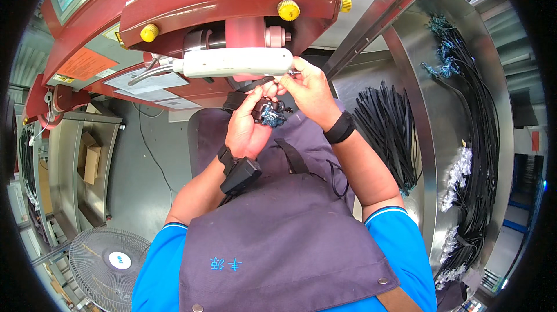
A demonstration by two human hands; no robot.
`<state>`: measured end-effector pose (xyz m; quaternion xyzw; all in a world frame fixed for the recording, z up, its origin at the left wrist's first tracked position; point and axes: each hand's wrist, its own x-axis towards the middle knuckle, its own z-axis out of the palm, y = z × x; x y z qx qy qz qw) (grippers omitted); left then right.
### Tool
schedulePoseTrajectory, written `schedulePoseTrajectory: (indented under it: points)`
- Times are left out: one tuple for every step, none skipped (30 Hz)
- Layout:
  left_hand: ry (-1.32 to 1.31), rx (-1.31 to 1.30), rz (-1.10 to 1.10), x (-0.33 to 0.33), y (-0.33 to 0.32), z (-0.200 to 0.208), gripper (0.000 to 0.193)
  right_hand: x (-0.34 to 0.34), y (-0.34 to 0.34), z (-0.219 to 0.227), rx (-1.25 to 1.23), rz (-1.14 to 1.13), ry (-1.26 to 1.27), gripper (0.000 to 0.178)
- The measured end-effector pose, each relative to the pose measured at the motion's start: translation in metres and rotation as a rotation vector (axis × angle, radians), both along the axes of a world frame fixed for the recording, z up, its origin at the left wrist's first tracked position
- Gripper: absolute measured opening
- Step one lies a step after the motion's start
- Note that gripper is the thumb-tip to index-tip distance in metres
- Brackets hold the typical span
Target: The recorder is taking black leather-like straps from a shelf and processing them using a workshop machine.
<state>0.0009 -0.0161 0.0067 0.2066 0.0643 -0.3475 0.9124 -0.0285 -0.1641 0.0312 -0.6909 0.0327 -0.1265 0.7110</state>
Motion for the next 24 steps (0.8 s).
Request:
schedulePoseTrajectory:
  points:
    - [0.002,0.002,-0.005,0.0,-0.001,0.0,0.019,0.0,-0.001,-0.001,-0.001,0.001,0.0,0.018]
    - [0.003,0.005,-0.01,0.0,-0.001,0.001,0.019,-0.001,-0.002,-0.004,0.002,-0.005,-0.007,0.015]
    - [0.003,0.003,-0.009,-0.001,-0.002,0.001,0.019,-0.001,-0.003,-0.004,0.005,-0.01,-0.015,0.013]
    - [0.012,0.021,0.004,-0.002,-0.004,0.002,0.018,-0.002,-0.003,-0.003,0.003,-0.008,-0.015,0.013]
    - [0.021,0.039,0.017,-0.002,-0.004,0.005,0.017,-0.003,-0.002,0.001,0.016,-0.022,-0.024,0.012]
    - [0.021,0.036,0.018,-0.003,-0.004,0.008,0.017,-0.004,-0.002,0.004,0.029,-0.036,-0.033,0.01]
    - [-0.009,0.035,0.008,-0.004,-0.004,0.011,0.016,-0.005,-0.003,0.002,0.025,-0.035,-0.033,0.01]
    - [-0.037,0.032,-0.003,-0.006,-0.004,0.015,0.015,-0.006,-0.006,0.0,0.031,-0.034,-0.065,0.01]
    - [-0.036,0.026,-0.002,-0.007,-0.004,0.016,0.015,-0.007,-0.008,-0.002,0.037,-0.034,-0.095,0.01]
    - [-0.027,0.046,0.001,-0.009,-0.003,0.017,0.015,-0.008,-0.009,-0.003,0.03,-0.033,-0.094,0.01]
    - [-0.018,0.067,0.005,-0.01,-0.002,0.017,0.014,-0.01,-0.008,-0.004,0.045,-0.048,-0.1,0.01]
    - [-0.015,0.061,0.005,-0.012,-0.001,0.017,0.014,-0.012,-0.009,-0.005,0.06,-0.063,-0.106,0.011]
    - [0.003,0.075,0.001,-0.013,-0.001,0.017,0.014,-0.014,-0.009,-0.007,0.055,-0.062,-0.104,0.011]
    - [0.022,0.092,-0.003,-0.014,0.001,0.016,0.013,-0.016,-0.01,-0.009,0.049,-0.05,-0.111,0.011]
    - [0.055,0.108,-0.001,-0.014,0.001,0.013,0.015,-0.018,-0.009,-0.009,0.043,-0.038,-0.117,0.012]
    - [0.057,0.106,0.0,-0.014,0.002,0.009,0.015,-0.02,-0.008,-0.008,0.041,-0.037,-0.115,0.012]
    - [0.046,0.083,-0.023,-0.013,0.004,0.008,0.015,-0.022,-0.006,-0.006,0.028,-0.035,-0.126,0.011]
    - [0.034,0.06,-0.046,-0.012,0.005,0.007,0.015,-0.023,-0.005,-0.005,0.015,-0.033,-0.137,0.01]
    - [0.036,0.059,-0.046,-0.013,0.005,0.006,0.015,-0.024,-0.005,-0.004,0.014,-0.032,-0.135,0.01]
    - [0.045,0.054,-0.044,-0.013,0.006,0.01,0.016,-0.025,-0.007,-0.004,-0.158,-0.036,-0.179,0.01]
    - [0.053,0.049,-0.043,-0.012,0.007,0.012,0.017,-0.025,-0.007,-0.003,-0.33,-0.039,-0.224,0.01]
    - [0.054,0.051,-0.042,-0.011,0.008,0.007,0.017,-0.025,-0.006,0.0,-0.329,-0.038,-0.223,0.01]
    - [0.05,0.042,-0.095,-0.008,0.009,0.002,0.017,-0.025,-0.005,0.005,-0.533,-0.016,-0.307,0.012]
    - [0.047,0.033,-0.149,-0.006,0.011,-0.003,0.017,-0.024,-0.004,0.011,-0.737,0.006,-0.392,0.014]
